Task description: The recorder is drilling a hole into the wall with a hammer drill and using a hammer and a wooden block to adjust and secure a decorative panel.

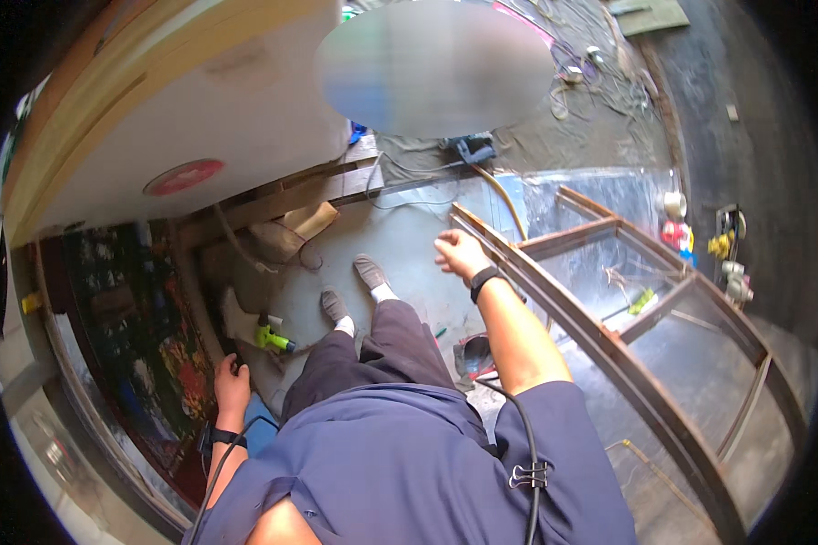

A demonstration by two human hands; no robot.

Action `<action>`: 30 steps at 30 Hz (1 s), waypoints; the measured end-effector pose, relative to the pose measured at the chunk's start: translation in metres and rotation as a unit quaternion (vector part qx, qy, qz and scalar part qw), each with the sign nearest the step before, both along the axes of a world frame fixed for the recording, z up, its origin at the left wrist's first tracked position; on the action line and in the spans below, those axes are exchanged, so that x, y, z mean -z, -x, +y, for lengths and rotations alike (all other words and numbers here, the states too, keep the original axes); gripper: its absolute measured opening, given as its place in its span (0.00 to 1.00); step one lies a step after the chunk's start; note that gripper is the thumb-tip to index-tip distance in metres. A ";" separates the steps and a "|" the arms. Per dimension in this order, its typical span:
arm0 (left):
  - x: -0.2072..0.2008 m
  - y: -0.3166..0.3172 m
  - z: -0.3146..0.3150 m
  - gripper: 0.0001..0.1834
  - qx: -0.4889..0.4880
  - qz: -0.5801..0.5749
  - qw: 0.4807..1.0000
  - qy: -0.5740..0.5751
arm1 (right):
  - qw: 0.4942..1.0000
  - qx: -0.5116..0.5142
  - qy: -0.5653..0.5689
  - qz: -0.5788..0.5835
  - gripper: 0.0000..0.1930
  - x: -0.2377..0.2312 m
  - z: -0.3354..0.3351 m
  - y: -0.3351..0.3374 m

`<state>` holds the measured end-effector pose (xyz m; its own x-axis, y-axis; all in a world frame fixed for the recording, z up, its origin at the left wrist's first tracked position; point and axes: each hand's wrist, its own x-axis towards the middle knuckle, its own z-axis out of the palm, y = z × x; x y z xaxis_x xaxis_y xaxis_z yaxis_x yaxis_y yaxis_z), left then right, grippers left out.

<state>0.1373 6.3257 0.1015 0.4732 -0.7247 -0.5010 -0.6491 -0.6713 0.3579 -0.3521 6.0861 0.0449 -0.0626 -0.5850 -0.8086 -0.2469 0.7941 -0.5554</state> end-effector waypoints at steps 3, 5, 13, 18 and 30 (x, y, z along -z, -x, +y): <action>0.002 -0.010 -0.017 0.21 0.056 0.005 0.998 -0.009 | 0.998 0.062 -0.034 0.000 0.19 -0.003 0.069 0.011; 0.003 -0.017 -0.032 0.21 0.100 -0.006 0.995 -0.012 | 0.994 0.099 -0.049 -0.001 0.19 -0.010 0.108 0.014; -0.009 -0.007 -0.101 0.22 0.204 -0.017 0.979 -0.005 | 0.970 0.227 -0.089 -0.001 0.20 -0.011 0.215 0.040; -0.006 0.038 -0.181 0.23 0.268 0.017 0.959 0.088 | 0.963 0.243 -0.112 -0.020 0.22 -0.011 0.216 0.047; 0.008 0.152 -0.188 0.21 0.189 0.137 0.971 0.053 | 0.948 -0.030 0.296 -0.109 0.45 0.034 -0.156 -0.039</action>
<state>-0.0150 6.1382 0.0935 0.0232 -0.8746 -0.4843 -0.7121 -0.3545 0.6060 -0.3135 5.9304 0.0107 0.1167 -0.9377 -0.3273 -0.1106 0.3152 -0.9425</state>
